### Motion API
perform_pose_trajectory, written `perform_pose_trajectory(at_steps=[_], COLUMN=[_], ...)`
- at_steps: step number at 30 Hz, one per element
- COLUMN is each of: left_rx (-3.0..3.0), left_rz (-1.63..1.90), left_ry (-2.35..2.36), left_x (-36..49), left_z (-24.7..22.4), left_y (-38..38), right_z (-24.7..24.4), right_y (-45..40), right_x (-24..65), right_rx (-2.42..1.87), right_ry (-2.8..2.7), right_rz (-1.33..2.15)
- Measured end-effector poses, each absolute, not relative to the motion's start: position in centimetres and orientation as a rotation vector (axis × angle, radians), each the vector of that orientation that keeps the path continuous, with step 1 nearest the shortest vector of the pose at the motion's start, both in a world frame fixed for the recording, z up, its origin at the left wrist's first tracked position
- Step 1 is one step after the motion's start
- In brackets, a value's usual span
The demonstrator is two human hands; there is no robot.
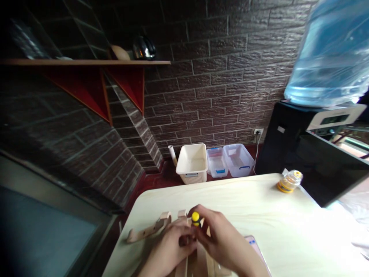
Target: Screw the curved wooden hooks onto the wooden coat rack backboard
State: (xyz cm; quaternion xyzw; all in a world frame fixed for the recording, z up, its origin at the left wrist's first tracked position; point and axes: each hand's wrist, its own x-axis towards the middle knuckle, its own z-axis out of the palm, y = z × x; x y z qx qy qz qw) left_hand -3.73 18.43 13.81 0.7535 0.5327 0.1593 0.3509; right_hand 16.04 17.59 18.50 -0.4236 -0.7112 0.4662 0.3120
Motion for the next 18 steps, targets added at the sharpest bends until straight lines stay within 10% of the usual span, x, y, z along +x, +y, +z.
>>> perform_pose_trajectory(at_steps=[18], left_rx=[1.898], left_rz=[0.564], left_ry=[1.273], left_x=[-4.1], left_z=[12.2], left_y=[18.1], right_z=[16.5], right_y=[17.3], right_x=[16.0], right_rx=[-1.232], right_ry=[-1.925], right_rz=[1.240])
